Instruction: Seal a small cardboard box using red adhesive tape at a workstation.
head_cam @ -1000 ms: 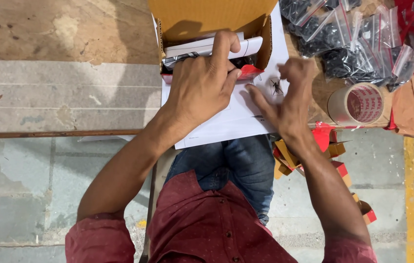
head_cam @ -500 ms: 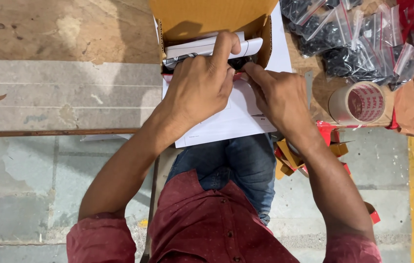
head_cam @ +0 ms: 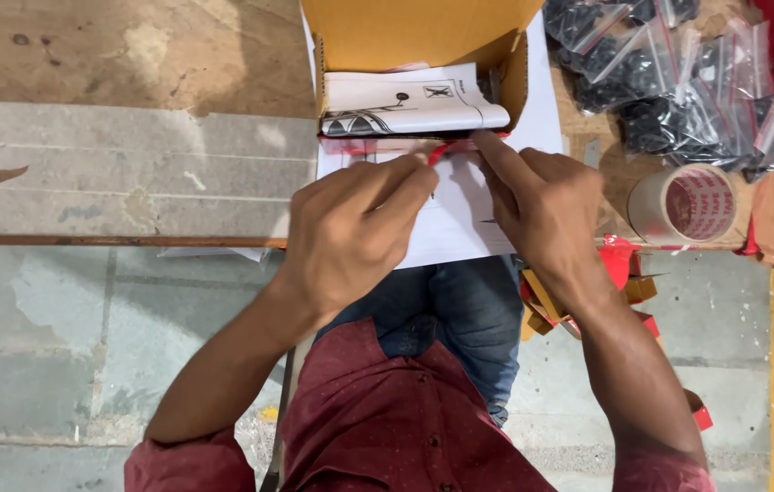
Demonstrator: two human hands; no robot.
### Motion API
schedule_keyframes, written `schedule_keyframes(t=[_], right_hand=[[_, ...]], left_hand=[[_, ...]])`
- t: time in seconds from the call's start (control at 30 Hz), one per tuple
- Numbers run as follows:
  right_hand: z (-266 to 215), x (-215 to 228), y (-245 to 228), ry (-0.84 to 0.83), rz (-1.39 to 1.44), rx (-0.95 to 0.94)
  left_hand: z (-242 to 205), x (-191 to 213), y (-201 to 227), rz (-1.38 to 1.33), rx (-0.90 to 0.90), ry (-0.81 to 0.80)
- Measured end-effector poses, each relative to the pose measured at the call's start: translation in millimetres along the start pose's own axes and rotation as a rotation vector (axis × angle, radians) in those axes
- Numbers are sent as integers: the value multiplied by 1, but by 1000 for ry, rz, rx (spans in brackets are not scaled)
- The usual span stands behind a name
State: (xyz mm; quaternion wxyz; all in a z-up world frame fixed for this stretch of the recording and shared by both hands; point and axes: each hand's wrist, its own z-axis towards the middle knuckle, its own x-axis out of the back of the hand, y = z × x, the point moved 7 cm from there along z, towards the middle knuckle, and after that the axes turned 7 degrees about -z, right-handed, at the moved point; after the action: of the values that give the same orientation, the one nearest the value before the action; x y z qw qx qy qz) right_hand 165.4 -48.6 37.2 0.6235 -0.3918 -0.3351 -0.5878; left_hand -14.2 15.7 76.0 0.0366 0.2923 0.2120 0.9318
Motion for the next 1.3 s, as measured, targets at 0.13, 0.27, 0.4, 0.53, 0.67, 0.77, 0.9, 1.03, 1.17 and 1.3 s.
schedule_keyframes(t=[0.13,0.27,0.4,0.53,0.67,0.77,0.9,1.03,1.17,1.3], right_hand=[[17,33,-30,86,-117,27],[50,48,-63,135,-196,284],[51,2,-43,-28,-194,373],[71,-7,-31,-92,-140,327],[91,-12,-34,-139,-138,242],[92,-36,-25,-266,-227,173],[92,-39,-35,-151,-389,204],[86,-30,-33,-90,-462,198],[71,25,-40,177,-298,164],[47,30,7,296,253,-245]], left_hand=[[-11,19,-13,87,2,111],[-6,31,-32,156,145,66],[-14,28,-54,-135,249,103],[-17,26,-64,-179,258,98],[-15,19,-72,-157,237,33],[-7,11,-74,-125,198,-77],[2,-1,-67,27,30,-215],[-8,-14,-78,89,-4,-203],[-9,-21,-84,125,5,-253],[-2,-19,-79,113,39,-279]])
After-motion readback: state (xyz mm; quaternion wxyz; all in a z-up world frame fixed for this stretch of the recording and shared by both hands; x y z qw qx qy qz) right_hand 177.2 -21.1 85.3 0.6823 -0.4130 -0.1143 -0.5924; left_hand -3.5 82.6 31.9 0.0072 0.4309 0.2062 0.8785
